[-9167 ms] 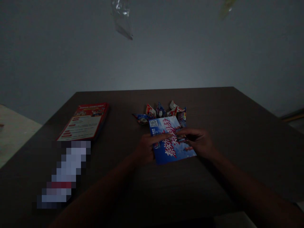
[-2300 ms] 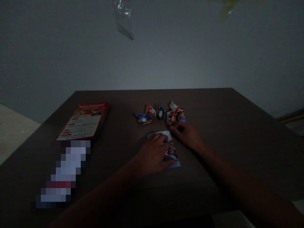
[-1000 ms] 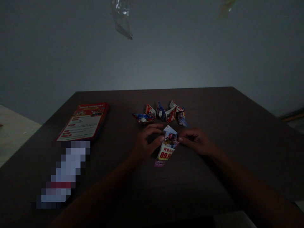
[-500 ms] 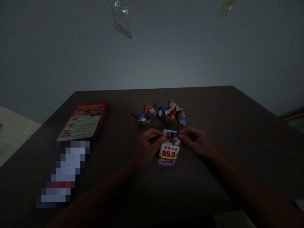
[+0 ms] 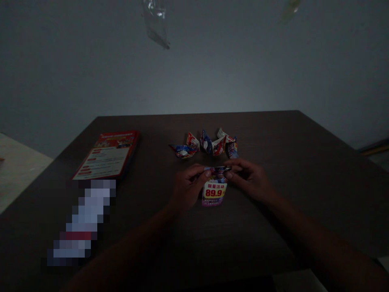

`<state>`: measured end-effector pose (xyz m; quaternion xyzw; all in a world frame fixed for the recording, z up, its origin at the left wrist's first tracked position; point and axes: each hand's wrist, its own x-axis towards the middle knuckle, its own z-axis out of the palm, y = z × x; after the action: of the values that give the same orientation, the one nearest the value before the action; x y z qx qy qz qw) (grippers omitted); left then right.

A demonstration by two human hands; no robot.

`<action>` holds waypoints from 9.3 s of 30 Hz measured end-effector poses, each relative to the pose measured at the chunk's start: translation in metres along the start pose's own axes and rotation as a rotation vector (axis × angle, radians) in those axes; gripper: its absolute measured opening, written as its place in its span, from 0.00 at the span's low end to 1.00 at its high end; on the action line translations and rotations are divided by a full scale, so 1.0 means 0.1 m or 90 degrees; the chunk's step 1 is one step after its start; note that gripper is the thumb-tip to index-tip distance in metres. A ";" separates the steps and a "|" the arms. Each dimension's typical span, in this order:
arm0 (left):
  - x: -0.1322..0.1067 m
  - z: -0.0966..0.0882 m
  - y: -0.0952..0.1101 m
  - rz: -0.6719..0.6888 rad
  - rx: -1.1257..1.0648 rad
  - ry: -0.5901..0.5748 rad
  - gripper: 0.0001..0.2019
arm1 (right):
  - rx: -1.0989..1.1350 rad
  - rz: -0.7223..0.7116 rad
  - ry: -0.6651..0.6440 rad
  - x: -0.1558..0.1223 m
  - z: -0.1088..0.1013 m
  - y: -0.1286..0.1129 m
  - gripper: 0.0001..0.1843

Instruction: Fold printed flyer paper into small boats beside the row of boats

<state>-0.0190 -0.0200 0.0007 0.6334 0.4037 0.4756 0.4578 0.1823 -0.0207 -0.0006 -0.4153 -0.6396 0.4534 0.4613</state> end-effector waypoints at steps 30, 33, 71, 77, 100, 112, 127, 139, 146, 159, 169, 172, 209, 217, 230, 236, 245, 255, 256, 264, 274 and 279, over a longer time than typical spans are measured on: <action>-0.02 -0.02 0.03 0.040 -0.014 0.033 0.08 | 0.125 0.024 0.072 0.01 0.07 -0.02 0.08; -0.01 -0.02 0.04 0.045 -0.011 0.021 0.08 | 0.130 0.027 0.061 0.01 0.06 -0.01 0.07; -0.01 -0.03 0.02 -0.012 -0.073 0.033 0.07 | 0.058 -0.033 0.091 -0.01 0.07 -0.03 0.05; -0.01 -0.02 0.03 -0.030 -0.072 0.035 0.07 | 0.039 -0.040 0.116 -0.01 0.07 -0.04 0.05; -0.01 -0.01 0.02 -0.032 -0.106 0.025 0.07 | -0.023 -0.074 0.137 -0.03 0.09 -0.10 0.06; 0.00 0.00 -0.06 -0.061 -0.185 0.057 0.07 | -0.031 -0.033 0.103 -0.02 0.07 -0.05 0.08; 0.02 0.01 -0.20 -0.131 -0.244 0.082 0.07 | -0.019 0.035 0.065 0.00 0.08 -0.10 0.12; 0.20 -0.04 -0.03 -0.191 -0.097 -0.151 0.11 | 0.007 0.160 -0.128 0.09 0.06 -0.05 0.13; 0.22 0.02 -0.10 -0.163 -0.027 -0.179 0.11 | -0.015 0.168 -0.161 0.11 0.08 -0.04 0.11; 0.20 0.10 -0.13 -0.135 0.021 -0.086 0.11 | 0.017 0.194 -0.157 0.16 0.08 0.03 0.13; 0.20 0.10 -0.19 -0.124 0.020 -0.080 0.11 | 0.041 0.215 -0.161 0.17 0.08 0.04 0.14; 0.21 0.10 -0.19 -0.138 -0.006 -0.088 0.11 | 0.060 0.231 -0.163 0.17 0.08 0.03 0.15; 0.28 -0.13 -0.26 -0.167 -0.020 0.119 0.12 | -0.019 0.226 -0.181 0.12 -0.06 -0.01 0.13; 0.27 -0.12 -0.27 -0.147 0.001 0.132 0.13 | -0.090 0.191 -0.188 0.12 -0.10 -0.03 0.18; 0.26 -0.11 -0.27 -0.128 0.038 0.136 0.12 | -0.290 0.110 -0.208 0.11 -0.12 -0.05 0.20; 0.25 -0.10 -0.20 -0.139 0.040 0.144 0.11 | -0.336 0.038 -0.201 0.10 -0.13 -0.04 0.20; 0.25 -0.08 -0.15 -0.145 0.029 0.142 0.10 | -0.319 0.057 -0.204 0.11 -0.16 0.01 0.22; 0.27 -0.20 -0.27 -0.198 -0.131 0.072 0.12 | -0.030 0.160 -0.094 0.13 -0.18 0.09 0.25; 0.27 -0.20 -0.28 -0.208 -0.161 0.068 0.11 | 0.002 0.171 -0.087 0.13 -0.17 0.10 0.24; 0.26 -0.22 -0.28 -0.187 -0.197 0.030 0.10 | 0.224 0.301 -0.020 0.15 -0.12 0.16 0.19; 0.21 -0.23 -0.23 -0.125 -0.069 -0.019 0.11 | 0.308 0.389 0.057 0.17 -0.10 0.03 0.09; 0.20 -0.21 -0.19 -0.075 -0.023 -0.004 0.13 | 0.291 0.354 0.027 0.17 -0.12 0.12 0.12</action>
<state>-0.0364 0.0083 -0.0107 0.6013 0.4303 0.4533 0.4978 0.1917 0.0004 -0.0061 -0.4692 -0.3744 0.6840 0.4145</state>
